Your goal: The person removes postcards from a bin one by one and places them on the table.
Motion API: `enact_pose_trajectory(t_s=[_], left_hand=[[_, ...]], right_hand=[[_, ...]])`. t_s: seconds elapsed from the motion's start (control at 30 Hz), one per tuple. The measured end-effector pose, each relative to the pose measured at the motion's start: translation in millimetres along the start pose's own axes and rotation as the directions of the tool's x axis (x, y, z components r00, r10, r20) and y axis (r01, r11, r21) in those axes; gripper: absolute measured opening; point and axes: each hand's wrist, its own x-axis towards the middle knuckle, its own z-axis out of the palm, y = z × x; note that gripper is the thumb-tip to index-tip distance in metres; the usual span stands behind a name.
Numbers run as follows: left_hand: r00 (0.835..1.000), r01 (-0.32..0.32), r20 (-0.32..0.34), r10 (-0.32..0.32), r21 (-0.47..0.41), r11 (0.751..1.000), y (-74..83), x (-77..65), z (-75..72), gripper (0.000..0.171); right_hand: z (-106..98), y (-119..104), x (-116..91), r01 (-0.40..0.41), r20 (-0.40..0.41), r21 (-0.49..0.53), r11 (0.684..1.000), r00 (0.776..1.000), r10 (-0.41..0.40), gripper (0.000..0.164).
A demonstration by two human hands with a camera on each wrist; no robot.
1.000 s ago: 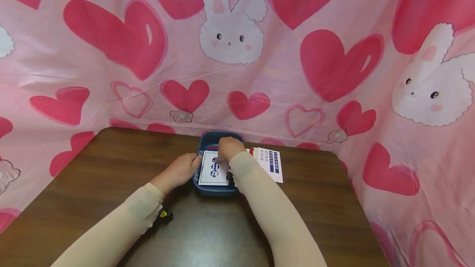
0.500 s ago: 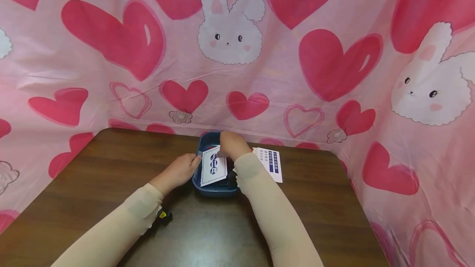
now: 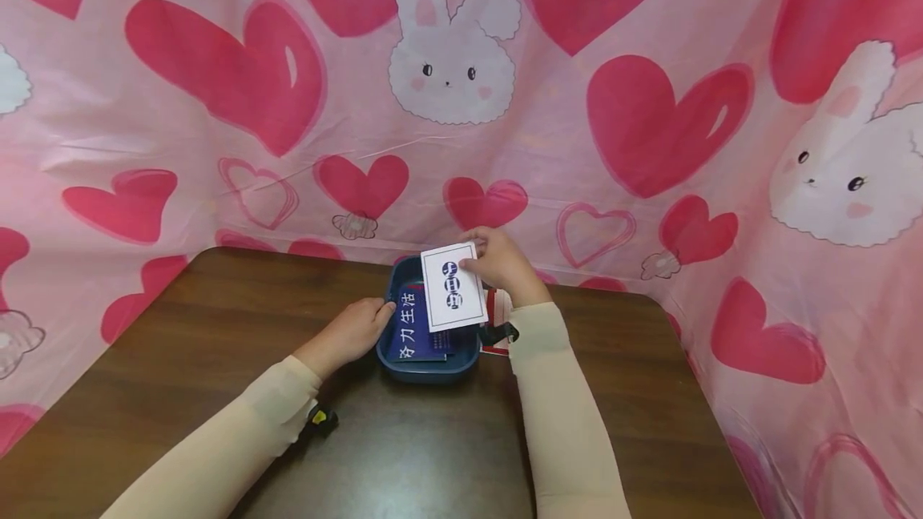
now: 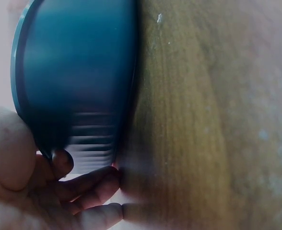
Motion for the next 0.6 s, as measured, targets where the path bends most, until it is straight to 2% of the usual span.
enact_pose_trajectory(t_s=[0.17,0.33,0.6], left_hand=[[1.000,0.002,-0.004,-0.002,-0.001,1.000,1.9,-0.9,-0.1,0.050],[1.000,-0.001,-0.004,0.001,0.011,1.000,2.8,-0.7,-0.1,0.051],[1.000,-0.012,-0.001,0.012,-0.001,1.000,3.7,-0.9,-0.8,0.052]], right_hand=[[-22.7,27.2,-6.4,-0.027,-0.080,0.077,0.997,0.996,0.033,0.050],[-36.5,46.1,-11.3,-0.084,-0.103,0.175,0.981,0.989,0.103,0.055],[-62.8,79.1,-23.2,-0.138,-0.153,0.168,0.976,0.975,0.164,0.056]])
